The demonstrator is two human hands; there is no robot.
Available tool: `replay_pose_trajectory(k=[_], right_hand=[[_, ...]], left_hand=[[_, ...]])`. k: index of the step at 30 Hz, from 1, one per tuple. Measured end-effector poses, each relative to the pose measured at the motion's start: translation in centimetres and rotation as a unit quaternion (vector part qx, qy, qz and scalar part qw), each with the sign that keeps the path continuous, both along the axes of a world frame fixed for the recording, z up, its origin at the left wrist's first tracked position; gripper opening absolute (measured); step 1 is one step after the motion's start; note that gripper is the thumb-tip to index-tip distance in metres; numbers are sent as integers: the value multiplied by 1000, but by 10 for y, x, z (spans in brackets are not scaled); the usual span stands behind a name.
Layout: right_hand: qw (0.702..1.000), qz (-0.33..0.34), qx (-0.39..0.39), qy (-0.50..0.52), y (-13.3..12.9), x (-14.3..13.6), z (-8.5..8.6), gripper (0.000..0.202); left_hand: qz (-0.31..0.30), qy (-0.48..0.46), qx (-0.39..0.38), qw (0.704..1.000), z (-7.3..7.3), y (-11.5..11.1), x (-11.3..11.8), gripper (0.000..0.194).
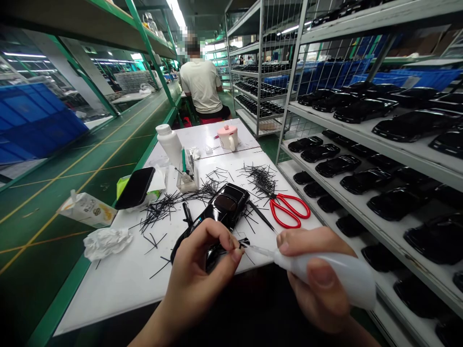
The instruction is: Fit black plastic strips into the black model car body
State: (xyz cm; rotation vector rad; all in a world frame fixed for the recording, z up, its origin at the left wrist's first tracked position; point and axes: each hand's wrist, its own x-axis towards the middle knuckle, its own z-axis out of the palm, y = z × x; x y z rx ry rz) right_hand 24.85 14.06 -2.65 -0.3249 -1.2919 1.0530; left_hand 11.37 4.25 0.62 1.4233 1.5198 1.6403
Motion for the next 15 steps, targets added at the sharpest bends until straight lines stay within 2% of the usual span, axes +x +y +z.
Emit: replay_pose_trajectory(k=[6,15], right_hand=[[998,-17,64,12,6,-1,4,26],[1000,-18,21,-8,3,-1,0,24]], left_hand=[[0,-8,-23,1000,1,2,-1,15],[-34,-88,-64,994,3,1,-1,13]])
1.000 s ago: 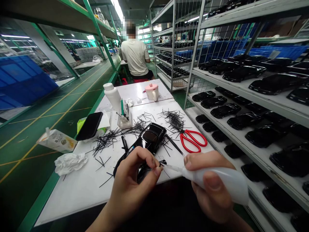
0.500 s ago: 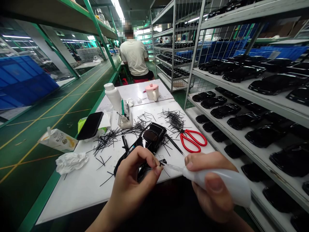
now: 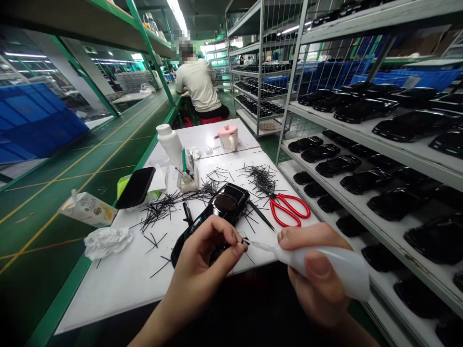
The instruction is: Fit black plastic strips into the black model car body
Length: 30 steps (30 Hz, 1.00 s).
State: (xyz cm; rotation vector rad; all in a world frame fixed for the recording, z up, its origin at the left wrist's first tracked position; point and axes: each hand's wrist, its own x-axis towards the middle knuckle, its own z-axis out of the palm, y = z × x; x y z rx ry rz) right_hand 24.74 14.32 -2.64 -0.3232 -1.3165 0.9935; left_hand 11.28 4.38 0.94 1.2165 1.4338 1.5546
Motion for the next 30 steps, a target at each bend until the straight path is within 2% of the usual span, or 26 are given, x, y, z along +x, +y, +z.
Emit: replay_pose_trajectory(k=[9,18,30], right_hand=[[1000,-19,-14,-2,-3,-2,2,27],[1000,-5,-14,-21,-2,1,0,27],[999,-47,-2,-14,-2,-1,-3,29]], left_hand=[[3,-3,1,1000,-1,0,1,13],[-5,-5,4,1000,0,1,1,14],[7,12,0,1000,-1,0,0,15]])
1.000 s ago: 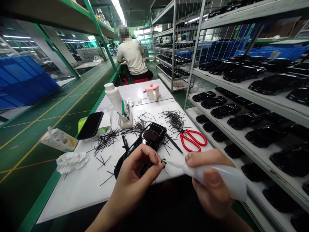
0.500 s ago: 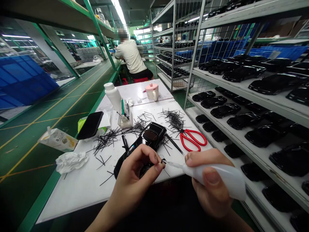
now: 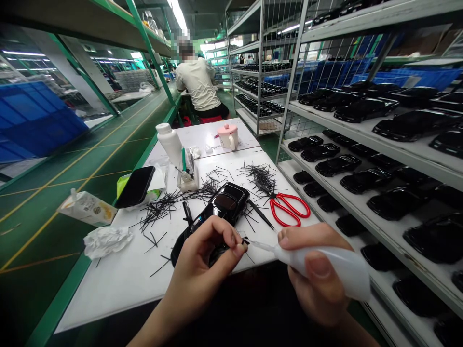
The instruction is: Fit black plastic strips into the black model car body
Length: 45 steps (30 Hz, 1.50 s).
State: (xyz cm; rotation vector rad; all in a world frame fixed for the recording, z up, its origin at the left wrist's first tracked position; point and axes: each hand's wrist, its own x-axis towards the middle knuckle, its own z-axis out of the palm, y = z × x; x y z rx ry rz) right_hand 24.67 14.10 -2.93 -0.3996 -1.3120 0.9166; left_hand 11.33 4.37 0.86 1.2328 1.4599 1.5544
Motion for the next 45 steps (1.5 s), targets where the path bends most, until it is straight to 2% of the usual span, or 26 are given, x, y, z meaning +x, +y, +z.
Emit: replay_pose_trajectory(k=[2,7,12,22,26,29,31,33,34,36,37,41,45], right_hand=[[1000,-6,6,-5,0,0,-1,29],[999,33,8,12,2,-1,0,27],[999,28,18,16,3,1,1,27],[1000,0,-9,-14,-1,0,2,27],[1000,14,-11,1,0,2,2,25],[999,30,-32,-29,6,2,3,25],[994,64,-47,-71,23,-2,6,23],[983,94,-56,-147,52,-14,10,23],[973,97,-62,-201,71,-22,11,25],[934,79,-65,-342,112,-45,12,40],[922,75,-64,-374,133,-57,10,43],[879,74,-54,-468,198,-111,-10,31],[834,61,-40,-547,228,-150,-33,28]], left_hand=[[-3,0,0,1000,0,0,0,15],[1,1,-1,1000,0,-1,1,15],[-3,3,0,1000,0,-1,0,15],[0,-4,-3,1000,3,-1,1,16],[0,-2,-9,1000,1,0,-1,15],[8,-2,-16,1000,-5,2,-5,15],[20,-10,-23,999,-11,4,-13,15],[45,-14,-34,998,-18,7,-28,14],[60,-12,-38,997,-20,9,-38,14],[89,-6,-41,995,-21,12,-60,14],[101,-2,-38,994,-20,14,-72,15],[129,11,-9,992,-14,18,-110,18],[164,22,13,986,-24,16,-123,18]])
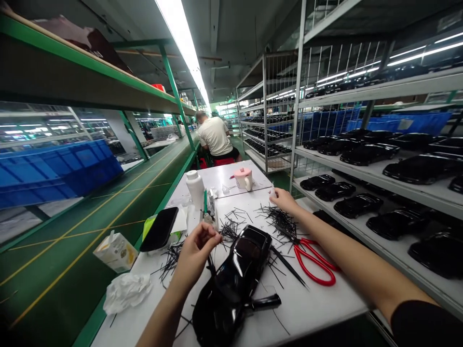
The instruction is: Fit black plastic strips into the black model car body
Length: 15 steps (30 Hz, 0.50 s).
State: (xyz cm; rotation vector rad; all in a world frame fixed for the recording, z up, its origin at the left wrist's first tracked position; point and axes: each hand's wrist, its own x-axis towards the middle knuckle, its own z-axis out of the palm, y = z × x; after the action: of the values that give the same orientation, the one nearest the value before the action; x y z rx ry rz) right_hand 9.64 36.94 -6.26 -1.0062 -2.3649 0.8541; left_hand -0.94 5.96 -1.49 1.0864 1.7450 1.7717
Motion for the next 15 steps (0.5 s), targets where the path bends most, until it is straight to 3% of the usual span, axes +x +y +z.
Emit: replay_pose_trajectory(k=[4,8,12,15], right_hand=[[999,-8,28,-46,10,-21,-11,29],[996,-22,48,-76,15,-17,-9,31],[992,-12,75,-99,-3,27,5,29],[986,77,59,-137,-48,78,10,25]], left_hand=[[35,7,-2,999,-17,-2,0,17],[37,1,-9,999,-22,-3,2,14],[22,-16,-17,999,-16,-5,9,12],[6,-3,-19,1000,-10,-8,15,10]])
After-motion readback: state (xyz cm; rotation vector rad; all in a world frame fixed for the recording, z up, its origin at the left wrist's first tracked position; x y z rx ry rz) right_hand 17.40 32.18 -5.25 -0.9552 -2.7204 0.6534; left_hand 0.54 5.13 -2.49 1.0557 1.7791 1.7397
